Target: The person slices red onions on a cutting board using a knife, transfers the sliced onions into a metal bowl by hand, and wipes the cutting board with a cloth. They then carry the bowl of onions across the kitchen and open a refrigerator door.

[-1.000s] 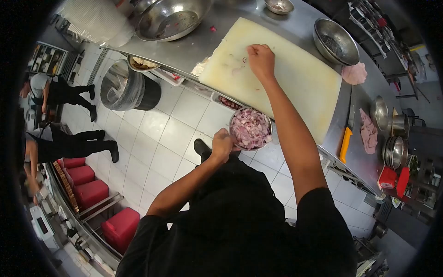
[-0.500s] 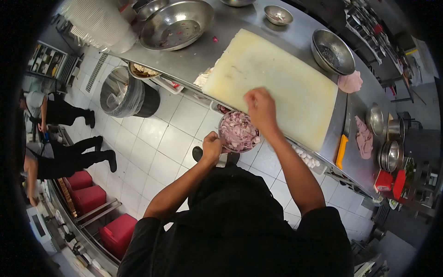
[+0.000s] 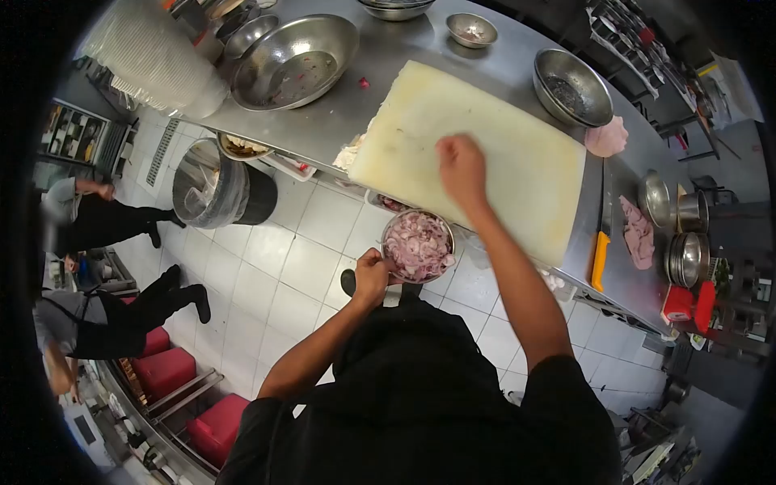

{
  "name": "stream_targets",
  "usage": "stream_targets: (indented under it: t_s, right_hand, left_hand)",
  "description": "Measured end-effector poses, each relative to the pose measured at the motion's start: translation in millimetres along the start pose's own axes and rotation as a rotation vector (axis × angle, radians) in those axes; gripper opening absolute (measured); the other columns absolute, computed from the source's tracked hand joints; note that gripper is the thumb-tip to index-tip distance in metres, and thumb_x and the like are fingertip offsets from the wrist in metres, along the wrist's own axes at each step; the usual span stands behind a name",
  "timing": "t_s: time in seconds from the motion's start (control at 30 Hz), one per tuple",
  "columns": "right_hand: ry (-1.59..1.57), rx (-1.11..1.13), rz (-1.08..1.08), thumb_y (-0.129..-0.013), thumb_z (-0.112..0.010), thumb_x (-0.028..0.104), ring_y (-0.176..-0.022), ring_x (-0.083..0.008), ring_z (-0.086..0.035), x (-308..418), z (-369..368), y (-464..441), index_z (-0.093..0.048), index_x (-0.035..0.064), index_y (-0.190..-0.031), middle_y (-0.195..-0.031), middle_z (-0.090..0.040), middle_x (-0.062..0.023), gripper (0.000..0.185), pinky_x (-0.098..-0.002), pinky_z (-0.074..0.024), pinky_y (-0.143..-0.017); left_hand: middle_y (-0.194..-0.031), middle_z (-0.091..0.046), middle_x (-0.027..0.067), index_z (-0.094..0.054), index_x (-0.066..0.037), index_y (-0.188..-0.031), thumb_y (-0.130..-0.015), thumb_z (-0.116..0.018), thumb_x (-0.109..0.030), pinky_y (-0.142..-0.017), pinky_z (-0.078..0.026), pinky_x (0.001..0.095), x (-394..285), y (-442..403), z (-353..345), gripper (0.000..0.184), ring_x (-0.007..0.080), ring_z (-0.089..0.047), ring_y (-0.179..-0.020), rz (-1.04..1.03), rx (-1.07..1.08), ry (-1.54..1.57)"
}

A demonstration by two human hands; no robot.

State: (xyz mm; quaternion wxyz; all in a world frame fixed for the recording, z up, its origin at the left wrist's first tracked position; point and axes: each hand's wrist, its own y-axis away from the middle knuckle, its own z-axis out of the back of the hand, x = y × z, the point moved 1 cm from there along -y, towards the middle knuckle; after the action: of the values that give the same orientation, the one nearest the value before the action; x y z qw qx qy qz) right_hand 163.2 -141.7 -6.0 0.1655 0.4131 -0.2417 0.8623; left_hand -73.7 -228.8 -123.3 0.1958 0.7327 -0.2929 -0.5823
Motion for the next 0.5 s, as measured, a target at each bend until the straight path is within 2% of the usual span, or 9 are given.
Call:
stream_targets:
  t_s: [0.03, 0.1, 0.2, 0.27, 0.3, 0.33, 0.4, 0.5]
  right_hand:
    - [0.106, -0.082, 0.110, -0.090, -0.066, 0.014, -0.082, -0.0320, -0.065, -30, -5, -34, -0.068, 0.0030, -0.088, -0.087, -0.066, -0.0162, 0.011, -0.0421, -0.0511, -0.075]
    - [0.135, -0.184, 0.152, -0.089, -0.066, 0.016, -0.084, -0.0343, -0.063, -55, -10, -85, -0.069, 0.0030, -0.087, -0.087, -0.065, -0.0174, 0.014, -0.0437, -0.0504, -0.077]
    - [0.308, -0.056, 0.312, -0.089, -0.064, 0.016, -0.084, -0.0375, -0.060, -66, -29, -90, -0.067, 0.0024, -0.083, -0.085, -0.062, -0.0186, 0.015, -0.0461, -0.0477, -0.077]
    - [0.231, 0.137, 0.289, -0.089, -0.062, 0.015, -0.082, -0.0394, -0.056, -43, -32, -34, -0.063, 0.0017, -0.078, -0.082, -0.058, -0.0192, 0.017, -0.0484, -0.0443, -0.077]
    - [0.209, 0.099, 0.321, -0.089, -0.061, 0.009, -0.081, -0.0403, -0.055, -32, -35, 6, -0.060, -0.0005, -0.077, -0.083, -0.059, -0.0189, 0.015, -0.0476, -0.0435, -0.075]
    - [0.212, 0.157, 0.376, -0.088, -0.064, 0.010, -0.081, -0.0364, -0.060, -12, -25, 42, -0.063, -0.0010, -0.080, -0.082, -0.061, -0.0186, 0.013, -0.0441, -0.0468, -0.074]
    - [-0.051, 0.533, 0.206, -0.088, -0.067, 0.012, -0.078, -0.0292, -0.065, 23, -6, 77, -0.067, -0.0004, -0.088, -0.084, -0.065, -0.0170, 0.013, -0.0389, -0.0504, -0.072]
    - [-0.044, 0.423, 0.026, -0.089, -0.070, 0.016, -0.074, -0.0237, -0.067, 45, -14, 32, -0.070, 0.0011, -0.094, -0.084, -0.068, -0.0138, 0.016, -0.0350, -0.0526, -0.070]
  left_hand:
    - [-0.077, -0.062, 0.0129, -0.047, -0.003, -0.075, -0.081, -0.056, 0.007, -0.050, -0.063, 0.0371, -1, 0, 0, 0.014, 0.0217, -0.067, -0.066, 0.000, 0.006, -0.008]
    - [-0.076, -0.059, 0.0099, -0.045, -0.006, -0.075, -0.081, -0.055, 0.009, -0.055, -0.065, 0.0413, -3, 6, 2, 0.018, 0.0216, -0.066, -0.067, 0.009, 0.015, -0.026]
    - [-0.075, -0.060, 0.0096, -0.045, -0.006, -0.074, -0.081, -0.053, 0.008, -0.053, -0.064, 0.0402, 14, 5, 16, 0.018, 0.0210, -0.066, -0.066, -0.002, 0.021, 0.001]
    - [-0.075, -0.059, 0.0087, -0.044, -0.006, -0.073, -0.081, -0.054, 0.008, -0.052, -0.064, 0.0399, 5, 5, 14, 0.019, 0.0194, -0.064, -0.063, 0.007, 0.008, -0.007]
    - [-0.074, -0.059, 0.0085, -0.044, -0.006, -0.073, -0.081, -0.055, 0.007, -0.052, -0.064, 0.0398, 3, 6, 15, 0.019, 0.0190, -0.064, -0.063, 0.004, 0.006, -0.011]
    - [-0.074, -0.059, 0.0082, -0.044, -0.006, -0.073, -0.081, -0.055, 0.007, -0.052, -0.064, 0.0397, 1, 6, 15, 0.019, 0.0186, -0.064, -0.063, -0.004, 0.003, -0.012]
    - [-0.074, -0.059, 0.0073, -0.044, -0.007, -0.072, -0.081, -0.055, 0.007, -0.051, -0.064, 0.0389, -3, 8, 16, 0.020, 0.0183, -0.064, -0.065, -0.007, 0.011, 0.016]
    - [-0.075, -0.059, 0.0074, -0.044, -0.007, -0.072, -0.080, -0.056, 0.007, -0.052, -0.064, 0.0392, -4, 2, 18, 0.020, 0.0181, -0.063, -0.064, -0.009, -0.037, -0.037]
